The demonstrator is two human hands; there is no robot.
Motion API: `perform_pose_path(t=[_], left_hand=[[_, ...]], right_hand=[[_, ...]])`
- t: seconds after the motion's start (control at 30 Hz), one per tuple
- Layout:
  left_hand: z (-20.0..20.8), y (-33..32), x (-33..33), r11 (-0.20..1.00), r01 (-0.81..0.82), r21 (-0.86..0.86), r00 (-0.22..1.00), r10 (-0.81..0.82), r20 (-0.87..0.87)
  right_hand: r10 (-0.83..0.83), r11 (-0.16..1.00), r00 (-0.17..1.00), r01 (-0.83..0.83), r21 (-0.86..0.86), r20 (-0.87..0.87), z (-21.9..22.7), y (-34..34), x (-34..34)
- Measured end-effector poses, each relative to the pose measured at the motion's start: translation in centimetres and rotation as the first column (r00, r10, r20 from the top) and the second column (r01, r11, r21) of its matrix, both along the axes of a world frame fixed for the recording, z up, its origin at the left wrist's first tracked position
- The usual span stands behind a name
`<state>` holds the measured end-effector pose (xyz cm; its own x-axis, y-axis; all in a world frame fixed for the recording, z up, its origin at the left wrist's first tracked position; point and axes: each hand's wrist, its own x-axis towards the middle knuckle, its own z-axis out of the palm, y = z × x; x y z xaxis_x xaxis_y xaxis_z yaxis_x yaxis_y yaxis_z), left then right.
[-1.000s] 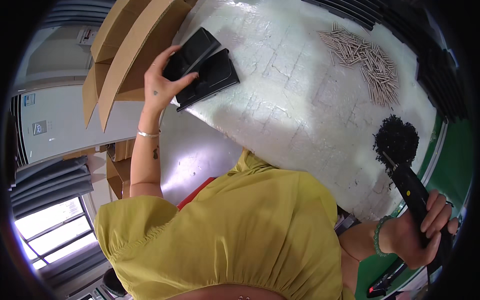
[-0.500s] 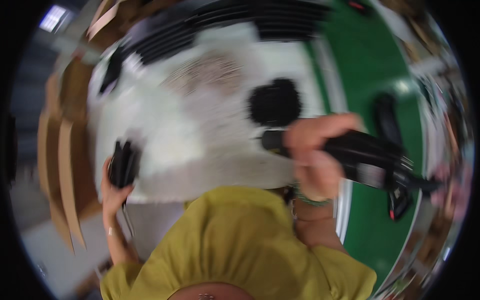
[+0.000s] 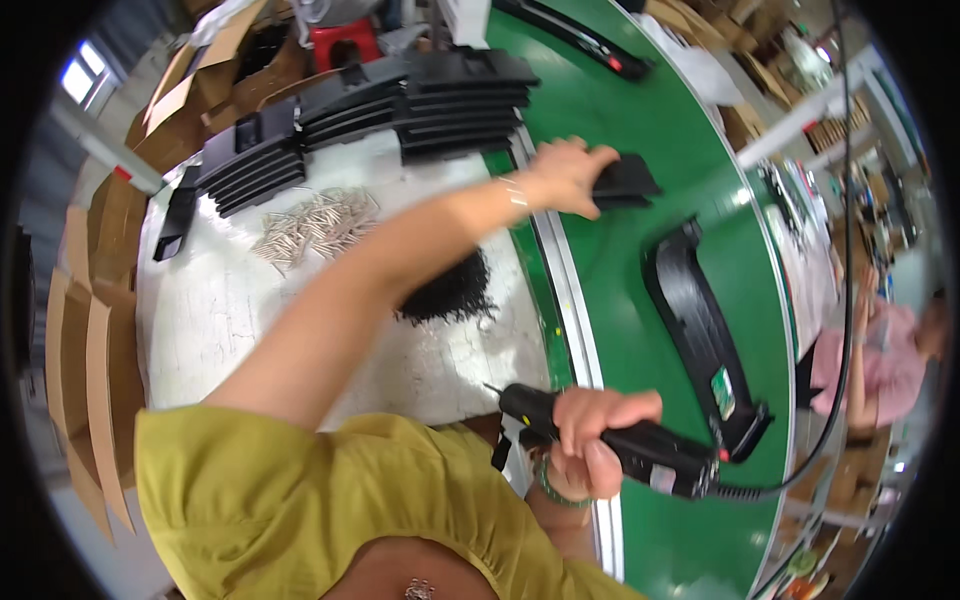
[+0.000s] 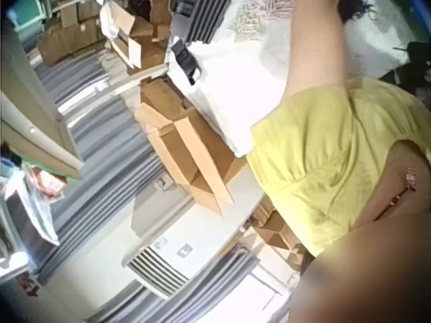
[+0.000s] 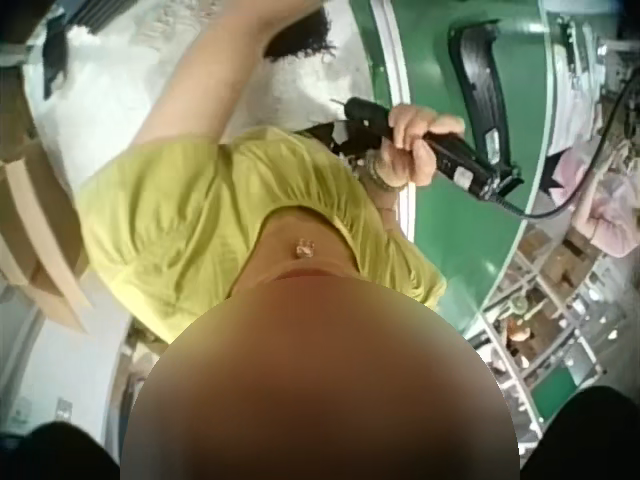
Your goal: Assembling plastic components by inserting metal pins using an electric screwdriver.
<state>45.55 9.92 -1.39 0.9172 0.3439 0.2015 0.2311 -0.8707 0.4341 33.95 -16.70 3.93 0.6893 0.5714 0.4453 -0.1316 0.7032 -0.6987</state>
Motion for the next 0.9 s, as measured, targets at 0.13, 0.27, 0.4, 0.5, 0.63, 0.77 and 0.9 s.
perform_pose_path(t=[0.13, 0.27, 0.4, 0.5, 0.63, 0.77, 0.9], left_hand=[[-1.3, -2.4, 3.1, 0.985, 0.034, 0.172, 0.993, -0.052, 0.102], [-1.3, -0.9, -3.0, 0.905, 0.426, 0.018, 0.851, -0.407, 0.331], [1.2, 6.2, -19.3, 0.940, 0.341, 0.004, 0.887, -0.323, 0.331], [3.9, 11.3, -32.7, 0.926, -0.361, 0.108, 0.881, 0.300, 0.366], [3.1, 19.8, -48.8, 0.342, -0.923, 0.175, 0.383, 0.857, 0.346], [-1.3, 24.7, -53.3, 0.166, -0.973, 0.158, 0.152, 0.984, -0.096], [-1.8, 23.7, -51.5, 0.298, -0.929, 0.222, 0.233, 0.933, -0.276]], right_hand=[[-0.078, 0.996, 0.997, 0.079, -0.030, 0.010, -0.5, -1.5, 1.5], [-0.026, 0.999, 0.999, 0.026, -0.020, 0.030, -0.7, -1.0, 2.9], [-0.031, 0.993, 0.999, 0.032, -0.112, 0.014, -1.3, 1.6, 3.9], [0.043, 0.988, 0.999, -0.037, -0.151, 0.033, -1.5, 3.5, 4.2], [0.086, 0.985, 0.995, -0.078, -0.153, 0.043, -1.7, 5.7, 3.7], [0.173, 0.979, 0.983, -0.165, -0.116, 0.063, -0.6, 8.1, 1.1], [0.226, 0.971, 0.967, -0.215, -0.099, 0.115, 0.3, 8.5, -0.8]])
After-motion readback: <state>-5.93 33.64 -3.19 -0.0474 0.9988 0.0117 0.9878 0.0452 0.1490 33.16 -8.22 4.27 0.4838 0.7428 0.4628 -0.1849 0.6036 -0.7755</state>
